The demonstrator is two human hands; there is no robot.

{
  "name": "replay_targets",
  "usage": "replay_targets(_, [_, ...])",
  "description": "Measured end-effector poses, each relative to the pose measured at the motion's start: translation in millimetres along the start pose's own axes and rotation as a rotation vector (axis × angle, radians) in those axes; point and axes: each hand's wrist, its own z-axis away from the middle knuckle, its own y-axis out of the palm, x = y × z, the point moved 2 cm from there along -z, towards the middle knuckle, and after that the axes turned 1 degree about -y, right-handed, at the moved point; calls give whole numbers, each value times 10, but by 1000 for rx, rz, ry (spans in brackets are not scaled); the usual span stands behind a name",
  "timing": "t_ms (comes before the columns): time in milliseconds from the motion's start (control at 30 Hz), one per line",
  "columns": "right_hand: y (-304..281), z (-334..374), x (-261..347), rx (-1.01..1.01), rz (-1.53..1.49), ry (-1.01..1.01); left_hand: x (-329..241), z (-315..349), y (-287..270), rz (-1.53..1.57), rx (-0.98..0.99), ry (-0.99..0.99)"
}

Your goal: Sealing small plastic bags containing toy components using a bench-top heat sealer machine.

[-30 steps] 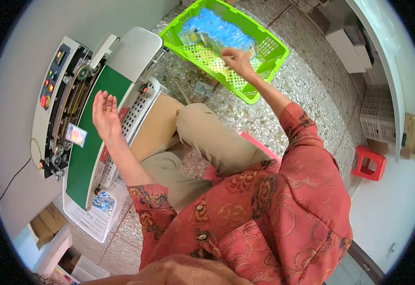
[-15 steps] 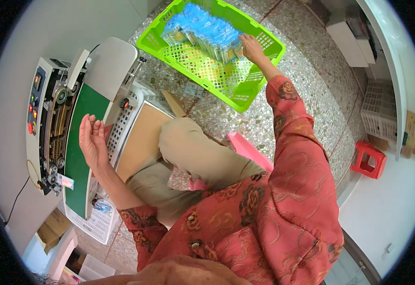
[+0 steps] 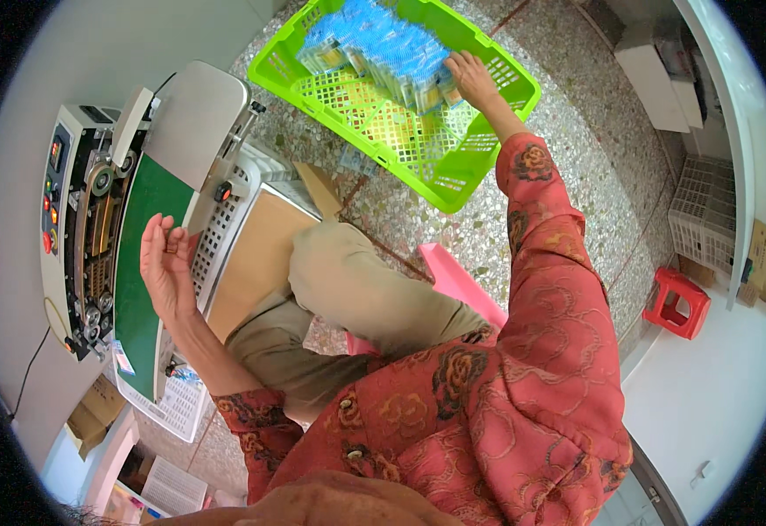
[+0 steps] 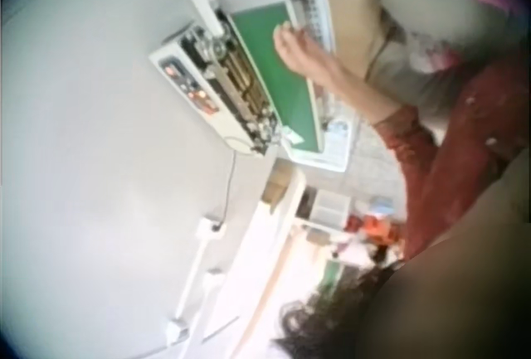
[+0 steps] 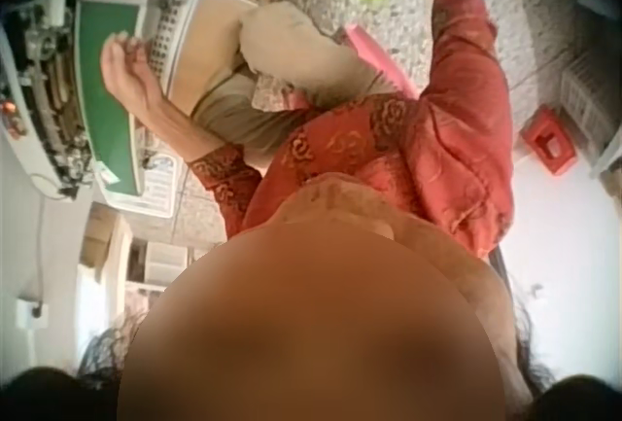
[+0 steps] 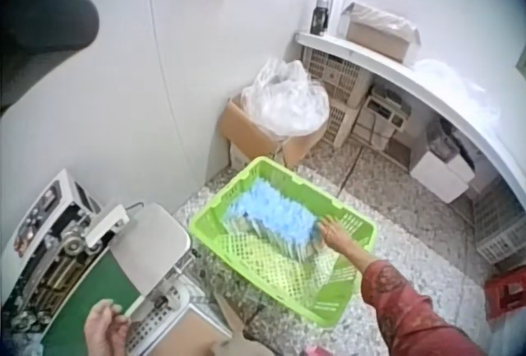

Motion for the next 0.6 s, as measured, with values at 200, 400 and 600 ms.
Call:
replay_targets(200, [-48,113,-80,36,27,-7,15,-6,14,-6,22,-4])
replay_targets(400, [-125,117,-38,103,-27,-2,3,19,-5,-16,22,3])
replay_targets(600, [7,100,-85,354,139,-43,5,30,65,-36,16,-2])
